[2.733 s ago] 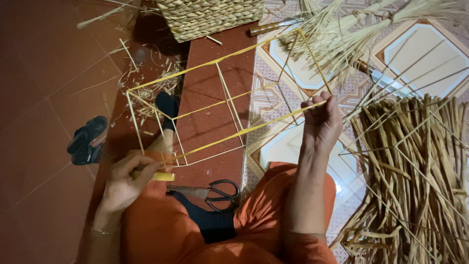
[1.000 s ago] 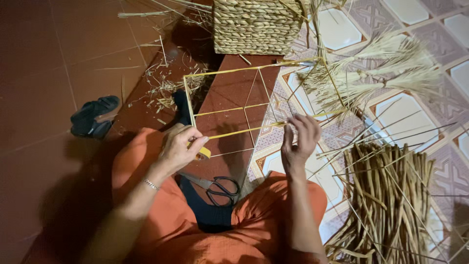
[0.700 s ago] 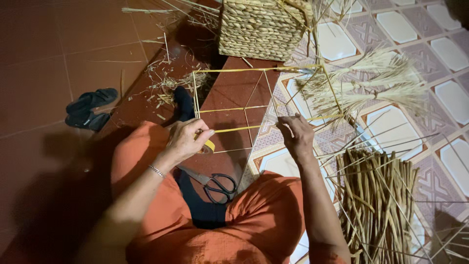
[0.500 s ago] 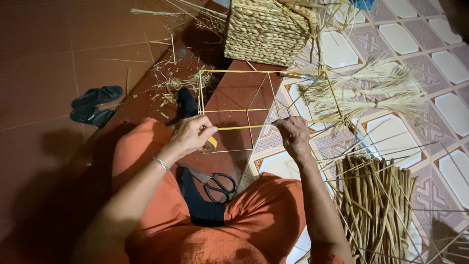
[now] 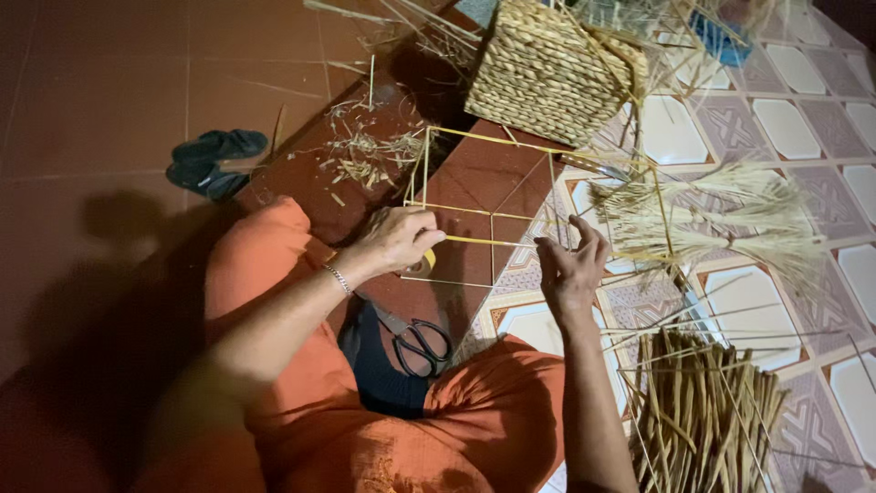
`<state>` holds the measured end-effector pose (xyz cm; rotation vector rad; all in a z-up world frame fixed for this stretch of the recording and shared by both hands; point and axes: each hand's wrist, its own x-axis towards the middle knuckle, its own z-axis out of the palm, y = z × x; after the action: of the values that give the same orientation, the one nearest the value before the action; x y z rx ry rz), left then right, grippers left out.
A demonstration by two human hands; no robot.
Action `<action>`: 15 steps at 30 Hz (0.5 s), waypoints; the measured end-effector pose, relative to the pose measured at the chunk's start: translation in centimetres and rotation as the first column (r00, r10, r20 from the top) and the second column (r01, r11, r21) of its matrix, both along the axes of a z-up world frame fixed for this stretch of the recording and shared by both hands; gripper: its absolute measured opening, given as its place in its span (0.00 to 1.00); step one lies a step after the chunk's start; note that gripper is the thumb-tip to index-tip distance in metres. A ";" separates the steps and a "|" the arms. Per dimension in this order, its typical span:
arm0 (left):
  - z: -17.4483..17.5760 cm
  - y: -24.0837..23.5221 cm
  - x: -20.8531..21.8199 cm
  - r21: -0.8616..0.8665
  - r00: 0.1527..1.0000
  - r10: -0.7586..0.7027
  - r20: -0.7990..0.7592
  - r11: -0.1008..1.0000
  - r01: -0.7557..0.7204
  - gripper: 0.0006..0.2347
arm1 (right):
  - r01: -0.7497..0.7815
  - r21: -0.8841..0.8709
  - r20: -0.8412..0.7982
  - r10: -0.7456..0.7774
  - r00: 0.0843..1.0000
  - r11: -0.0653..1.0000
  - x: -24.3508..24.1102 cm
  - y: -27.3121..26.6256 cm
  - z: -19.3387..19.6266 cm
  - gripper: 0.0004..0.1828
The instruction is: The person sits on the floor and weaves a thin yellow strip around a rectangular bamboo frame. They repeatedly wrap the strip around the frame's edges and through the internal crossbars, tightening it by hand to secure the structure.
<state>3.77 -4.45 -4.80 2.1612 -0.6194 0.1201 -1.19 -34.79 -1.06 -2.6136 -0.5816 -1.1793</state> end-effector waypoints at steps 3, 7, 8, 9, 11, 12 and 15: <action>-0.7 0.0 -0.3 -0.120 0.995 -0.036 0.091 0.992 0.046 0.12 | 0.042 -0.161 0.074 -0.031 0.997 0.986 -0.4 2.3 0.2 0.05; -0.9 -0.2 -0.6 -0.091 0.985 0.002 0.172 0.996 0.014 0.10 | -0.148 -0.165 -0.095 0.133 0.987 0.975 0.6 5.3 0.3 0.04; -1.1 -0.2 -0.7 -0.125 0.986 -0.004 0.168 0.992 0.025 0.10 | -0.199 -0.139 -0.174 0.174 0.969 0.970 0.5 6.0 0.1 0.04; -1.4 -0.3 -0.8 -0.159 0.986 -0.010 0.165 0.987 0.037 0.10 | -0.231 -0.081 -0.258 0.203 0.945 0.970 0.4 6.6 0.0 0.05; -1.4 -0.5 -0.7 -0.162 0.987 -0.006 0.162 0.986 0.033 0.11 | -0.281 0.040 -0.408 0.273 0.872 0.959 0.6 7.9 0.0 0.07; -1.4 -0.6 -0.7 -0.163 0.987 -0.006 0.163 0.986 0.033 0.11 | -0.285 0.059 -0.425 0.282 0.860 0.957 0.7 8.4 0.0 0.04; -1.2 -0.5 -0.9 -0.089 0.993 0.034 0.110 0.996 -0.025 0.12 | -0.310 0.132 -0.456 0.336 0.824 0.941 1.2 9.7 0.2 0.01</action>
<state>2.88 -4.98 -6.01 2.0894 -0.6342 0.2810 0.01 -25.04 -0.82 -2.4860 -0.8266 -0.4187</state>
